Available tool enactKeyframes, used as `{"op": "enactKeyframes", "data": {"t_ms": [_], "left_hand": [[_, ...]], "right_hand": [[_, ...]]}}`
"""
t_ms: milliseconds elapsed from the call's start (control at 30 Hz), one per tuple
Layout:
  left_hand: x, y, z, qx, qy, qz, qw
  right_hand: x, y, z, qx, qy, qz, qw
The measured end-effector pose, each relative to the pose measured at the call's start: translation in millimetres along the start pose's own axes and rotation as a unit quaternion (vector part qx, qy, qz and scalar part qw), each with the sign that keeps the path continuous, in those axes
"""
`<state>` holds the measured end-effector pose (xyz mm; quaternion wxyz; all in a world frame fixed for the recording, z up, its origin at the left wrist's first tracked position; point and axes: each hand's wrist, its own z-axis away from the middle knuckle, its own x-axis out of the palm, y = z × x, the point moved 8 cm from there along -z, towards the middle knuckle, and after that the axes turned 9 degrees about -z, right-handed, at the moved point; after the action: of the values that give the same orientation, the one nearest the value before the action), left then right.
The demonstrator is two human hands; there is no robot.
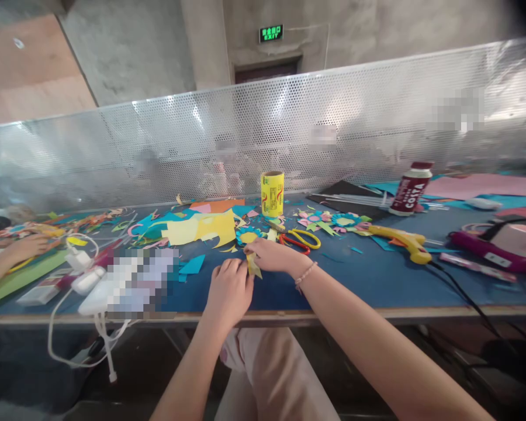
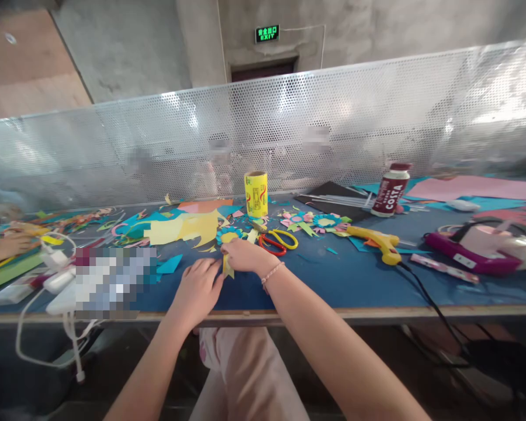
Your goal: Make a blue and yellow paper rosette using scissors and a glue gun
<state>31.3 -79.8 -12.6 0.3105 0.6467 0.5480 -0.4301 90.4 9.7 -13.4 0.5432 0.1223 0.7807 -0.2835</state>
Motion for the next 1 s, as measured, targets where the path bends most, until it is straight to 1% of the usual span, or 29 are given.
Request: {"op": "enactKeyframes", "data": {"t_ms": [100,167,200,267,367,433,500,600,733,800,867,933,1000], "left_hand": [[16.9,-5.5,-14.6,-0.008,-0.082,-0.018,0.996],[23.7,-6.0,-18.0,-0.001,-0.114,-0.021,0.993],[24.6,-5.6,-18.3,0.004,-0.12,-0.022,0.993],[21.9,-3.7,-17.6,0.016,-0.109,-0.023,0.994],[10.9,2.2,-16.2,0.05,-0.062,-0.025,0.996],[3.8,7.0,-14.8,0.079,-0.039,-0.026,0.996],[-1.7,11.1,-12.1,0.104,-0.029,-0.027,0.994],[-9.0,15.3,-4.6,0.128,-0.025,-0.029,0.991],[-16.8,18.7,9.2,0.14,-0.022,-0.021,0.99],[-18.1,19.1,14.6,0.137,-0.025,-0.017,0.99],[-17.8,19.1,17.8,0.133,-0.03,-0.016,0.991],[-17.0,19.1,18.7,0.131,-0.033,-0.016,0.991],[-15.8,19.0,17.8,0.132,-0.036,-0.012,0.99]], "right_hand": [[1.0,1.2,-1.7,0.001,-0.015,-0.026,1.0],[0.6,2.3,-2.3,0.004,-0.016,-0.039,0.999],[0.4,3.1,-2.4,0.006,-0.014,-0.044,0.999],[-0.7,4.1,-2.4,0.007,-0.005,-0.045,0.999],[-2.1,3.7,-2.4,-0.001,0.008,-0.037,0.999],[-0.9,4.1,-2.7,0.0,0.002,-0.029,1.0],[0.2,5.1,-3.1,0.001,-0.002,-0.03,1.0],[-0.2,6.1,-3.4,0.0,0.006,-0.042,0.999],[-1.6,7.2,-2.9,0.011,0.012,-0.069,0.998],[-5.3,6.9,-2.6,0.015,0.028,-0.096,0.995],[-10.9,7.4,-2.3,0.016,0.059,-0.115,0.991],[-13.0,7.8,-2.2,0.016,0.075,-0.109,0.991],[-8.2,7.3,-2.9,0.013,0.056,-0.079,0.995]]}}
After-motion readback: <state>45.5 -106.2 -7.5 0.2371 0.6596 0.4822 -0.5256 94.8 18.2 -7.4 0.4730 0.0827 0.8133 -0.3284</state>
